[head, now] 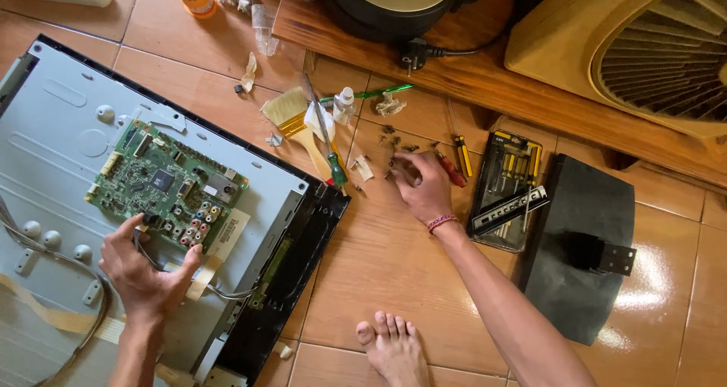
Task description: Connecting internal ribbon cables and using a screwdriver to secure components on a television's main circuit board.
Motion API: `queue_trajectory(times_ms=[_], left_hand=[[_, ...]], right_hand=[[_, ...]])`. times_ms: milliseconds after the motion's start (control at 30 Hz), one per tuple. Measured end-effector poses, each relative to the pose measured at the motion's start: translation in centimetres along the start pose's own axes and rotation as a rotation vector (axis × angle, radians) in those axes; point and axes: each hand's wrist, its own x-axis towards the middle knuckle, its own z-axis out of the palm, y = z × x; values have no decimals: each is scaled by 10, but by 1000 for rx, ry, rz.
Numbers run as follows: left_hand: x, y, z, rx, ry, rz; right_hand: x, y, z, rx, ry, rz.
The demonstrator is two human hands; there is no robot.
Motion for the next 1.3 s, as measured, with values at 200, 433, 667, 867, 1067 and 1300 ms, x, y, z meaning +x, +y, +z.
queue_trajectory(times_ms=[200,433,667,867,1067,1300], left_hand=[[-1,-6,5,36,7,5],[0,-5,3,23,-5,-3],[0,-3,2,16,-4,5],[1,1,0,-18,-6,0],[11,14,-9,-86,-39,-88],[28,51,19,94,336,161]], right_hand=[[0,13,6,-40,35,-94],[1,11,4,45,29,-52],[2,10,3,124,23,44],[12,11,13,-87,34,-46],[13,2,21,-150,12,-109],[12,-13,22,-152,-6,-142]])
